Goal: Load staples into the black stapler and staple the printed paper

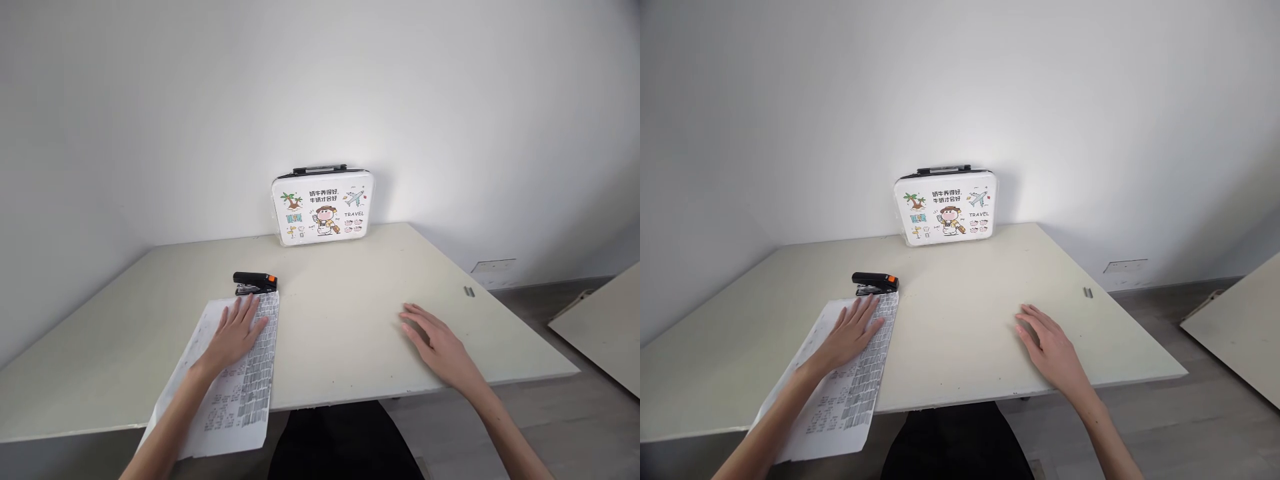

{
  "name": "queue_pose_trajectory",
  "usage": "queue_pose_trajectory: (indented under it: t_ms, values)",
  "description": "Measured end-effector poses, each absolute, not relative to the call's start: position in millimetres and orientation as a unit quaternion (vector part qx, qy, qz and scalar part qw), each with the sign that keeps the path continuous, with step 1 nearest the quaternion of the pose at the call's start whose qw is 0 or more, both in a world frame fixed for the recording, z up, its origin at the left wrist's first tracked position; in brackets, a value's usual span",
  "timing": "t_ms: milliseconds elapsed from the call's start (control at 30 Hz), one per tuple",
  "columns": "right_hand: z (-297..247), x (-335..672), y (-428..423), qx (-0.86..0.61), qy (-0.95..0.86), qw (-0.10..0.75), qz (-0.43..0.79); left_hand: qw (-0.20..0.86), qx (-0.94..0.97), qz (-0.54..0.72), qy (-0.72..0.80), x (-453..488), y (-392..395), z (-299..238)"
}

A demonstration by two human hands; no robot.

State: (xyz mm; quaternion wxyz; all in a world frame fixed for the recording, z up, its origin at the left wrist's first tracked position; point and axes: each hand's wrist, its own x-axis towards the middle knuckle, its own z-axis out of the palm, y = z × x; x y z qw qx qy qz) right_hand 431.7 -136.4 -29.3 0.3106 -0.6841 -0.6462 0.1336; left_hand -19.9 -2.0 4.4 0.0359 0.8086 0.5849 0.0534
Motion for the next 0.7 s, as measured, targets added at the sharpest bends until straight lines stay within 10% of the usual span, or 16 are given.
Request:
queue_pose_trajectory:
  t_ms: [500, 700]
  values:
    - [-31, 433, -135, -0.682, -0.649, 0.311, 0.131, -0.140, 0.816, 0.168, 0.534, -9, 61, 62]
    - [-33, 435, -134, -0.680, -0.654, 0.305, 0.128, -0.048, 0.854, 0.043, 0.517, -11, 110, 81]
